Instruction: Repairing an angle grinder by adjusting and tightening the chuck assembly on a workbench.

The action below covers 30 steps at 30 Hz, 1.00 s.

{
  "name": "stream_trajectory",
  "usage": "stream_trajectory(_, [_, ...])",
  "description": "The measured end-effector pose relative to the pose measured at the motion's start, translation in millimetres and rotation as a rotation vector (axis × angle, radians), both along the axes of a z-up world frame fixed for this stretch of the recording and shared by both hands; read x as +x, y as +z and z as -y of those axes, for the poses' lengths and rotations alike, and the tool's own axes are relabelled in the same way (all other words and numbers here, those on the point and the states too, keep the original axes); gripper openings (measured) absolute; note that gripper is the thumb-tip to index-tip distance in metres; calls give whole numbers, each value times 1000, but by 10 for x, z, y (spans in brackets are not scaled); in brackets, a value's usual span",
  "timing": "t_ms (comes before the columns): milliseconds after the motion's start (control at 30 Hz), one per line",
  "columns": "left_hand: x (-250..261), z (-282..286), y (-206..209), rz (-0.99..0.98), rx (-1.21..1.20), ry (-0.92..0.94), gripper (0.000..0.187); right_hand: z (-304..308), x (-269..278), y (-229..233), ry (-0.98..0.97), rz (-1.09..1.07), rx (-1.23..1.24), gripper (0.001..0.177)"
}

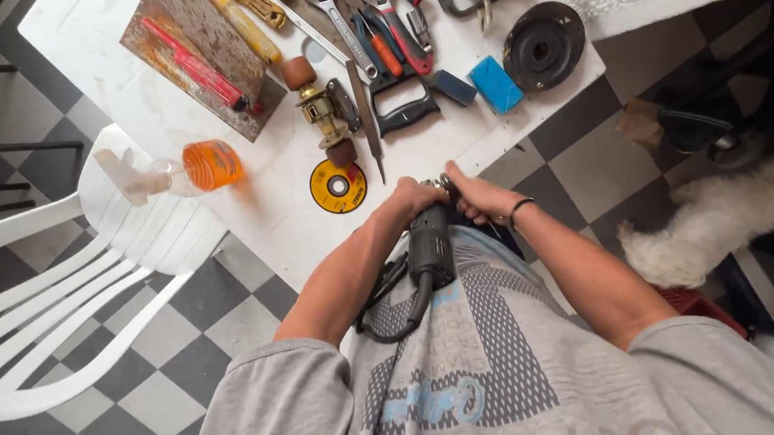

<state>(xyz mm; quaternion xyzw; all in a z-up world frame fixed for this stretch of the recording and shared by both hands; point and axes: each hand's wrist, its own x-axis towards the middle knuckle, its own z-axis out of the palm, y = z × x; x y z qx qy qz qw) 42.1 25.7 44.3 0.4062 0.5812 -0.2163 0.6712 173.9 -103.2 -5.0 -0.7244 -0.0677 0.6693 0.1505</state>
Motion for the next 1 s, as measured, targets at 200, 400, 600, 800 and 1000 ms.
stream_trajectory(200, [-3, 101, -306, -35, -1, 26, 63, -26, -14, 391, -282, -199, 37, 34])
stream_trajectory(400, [13, 83, -288, -66, 24, -32, 60, 319, 3, -255, -164, 2, 78, 60])
stream_trajectory(600, [-10, 38, -172, -69, 39, -41, 65, 160, -139, 268, 339, 467, 157, 76])
stream_trajectory(800, [-2, 69, -161, -77, 70, -133, 71, 88, -311, 834, 547, 551, 102, 46])
stream_trajectory(1000, [-3, 88, -54, -40, 132, -133, 67, 119, -308, 796, 607, 553, 181, 35])
